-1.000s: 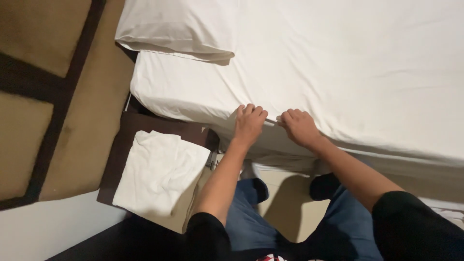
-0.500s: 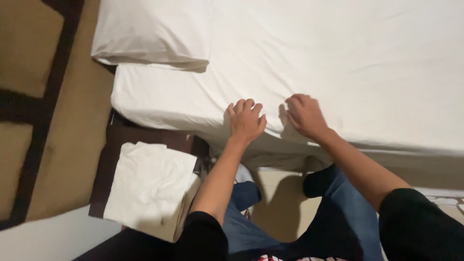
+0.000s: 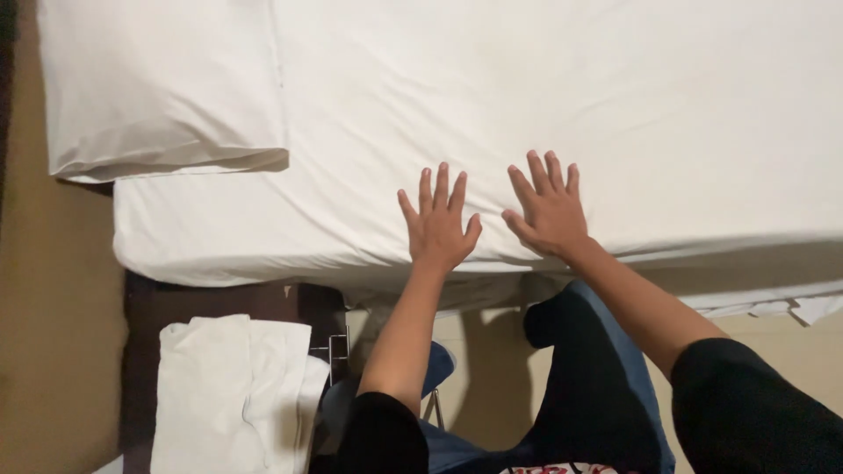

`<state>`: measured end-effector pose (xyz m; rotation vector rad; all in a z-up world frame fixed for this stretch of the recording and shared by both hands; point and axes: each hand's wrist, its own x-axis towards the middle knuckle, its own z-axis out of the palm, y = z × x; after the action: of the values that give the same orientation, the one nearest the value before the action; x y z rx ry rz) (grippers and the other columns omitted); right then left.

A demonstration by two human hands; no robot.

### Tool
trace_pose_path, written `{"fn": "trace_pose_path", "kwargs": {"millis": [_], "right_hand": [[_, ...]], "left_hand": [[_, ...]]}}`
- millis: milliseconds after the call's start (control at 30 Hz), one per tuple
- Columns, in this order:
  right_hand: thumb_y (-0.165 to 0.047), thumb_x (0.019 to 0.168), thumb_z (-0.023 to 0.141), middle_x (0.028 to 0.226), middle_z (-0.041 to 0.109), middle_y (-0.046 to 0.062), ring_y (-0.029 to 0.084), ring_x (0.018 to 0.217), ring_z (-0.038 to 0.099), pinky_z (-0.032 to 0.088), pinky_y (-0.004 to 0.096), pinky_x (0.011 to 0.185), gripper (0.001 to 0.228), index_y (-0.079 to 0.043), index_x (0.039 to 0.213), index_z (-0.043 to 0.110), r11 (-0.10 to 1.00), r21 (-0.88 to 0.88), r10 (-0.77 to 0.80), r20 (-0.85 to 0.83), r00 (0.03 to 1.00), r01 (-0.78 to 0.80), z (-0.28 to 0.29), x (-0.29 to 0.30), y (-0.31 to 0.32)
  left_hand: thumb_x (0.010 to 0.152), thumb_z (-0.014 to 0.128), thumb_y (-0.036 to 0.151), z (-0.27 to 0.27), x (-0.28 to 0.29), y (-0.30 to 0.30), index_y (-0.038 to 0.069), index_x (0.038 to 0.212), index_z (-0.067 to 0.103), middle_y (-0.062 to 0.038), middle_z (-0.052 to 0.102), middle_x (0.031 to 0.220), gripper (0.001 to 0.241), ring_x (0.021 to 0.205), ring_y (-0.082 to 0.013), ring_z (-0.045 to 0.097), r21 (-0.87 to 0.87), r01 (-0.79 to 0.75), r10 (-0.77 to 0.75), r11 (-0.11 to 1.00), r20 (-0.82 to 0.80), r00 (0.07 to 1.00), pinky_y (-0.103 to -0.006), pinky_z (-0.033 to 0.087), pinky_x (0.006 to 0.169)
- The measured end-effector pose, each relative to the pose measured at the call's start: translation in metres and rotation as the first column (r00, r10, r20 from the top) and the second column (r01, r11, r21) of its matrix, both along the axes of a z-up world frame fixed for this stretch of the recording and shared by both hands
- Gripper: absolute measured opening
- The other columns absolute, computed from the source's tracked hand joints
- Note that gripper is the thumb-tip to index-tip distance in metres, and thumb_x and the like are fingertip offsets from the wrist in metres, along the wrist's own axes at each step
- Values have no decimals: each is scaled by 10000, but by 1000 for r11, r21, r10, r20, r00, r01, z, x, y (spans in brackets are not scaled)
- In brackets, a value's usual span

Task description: The person smooths a white fitted sheet over a mattress, tucking the edges under the mattress at the corners and sides. They then move to a second bed and repeat the process of smoothing and tucking the sheet. Finally, they adjust a white pillow at the head of the bed.

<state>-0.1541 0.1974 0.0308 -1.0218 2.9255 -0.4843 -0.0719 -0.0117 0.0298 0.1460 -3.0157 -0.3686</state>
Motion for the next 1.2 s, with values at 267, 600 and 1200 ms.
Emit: {"fn": "trace_pose_path", "kwargs": {"millis": [267,600,1200], "right_hand": [[-526,918,564,1673,285,237,483,1531,230,135,742,1170,762,-139,1567,462,999,-36,-21,-92,996,17,-18,1,-1],[-551,905,555,1680,270,227,481,1538,212,130,735,1176,776,-151,1563,454,999,-22,-34,-85,996,32,-18,1,-2],[-575,922,525,1681,286,208,445,1553,220,135,724,1183,762,-174,1566,458,999,-20,-45,-97,994,43,-14,3,0]], "left_hand": [[890,592,499,0,-3,1,219,1594,359,-88,218,1694,792,1558,-346,163,1,-8,8,1000,3,1000,-743,121,1167],[875,603,484,-3,-4,3,215,1595,355,-96,221,1693,808,1563,-349,150,21,-11,11,1000,3,1000,-745,110,1168],[889,586,489,-10,-2,3,221,1604,354,-102,215,1700,798,1565,-361,142,0,5,-5,1000,-50,999,-751,96,1173]]}}
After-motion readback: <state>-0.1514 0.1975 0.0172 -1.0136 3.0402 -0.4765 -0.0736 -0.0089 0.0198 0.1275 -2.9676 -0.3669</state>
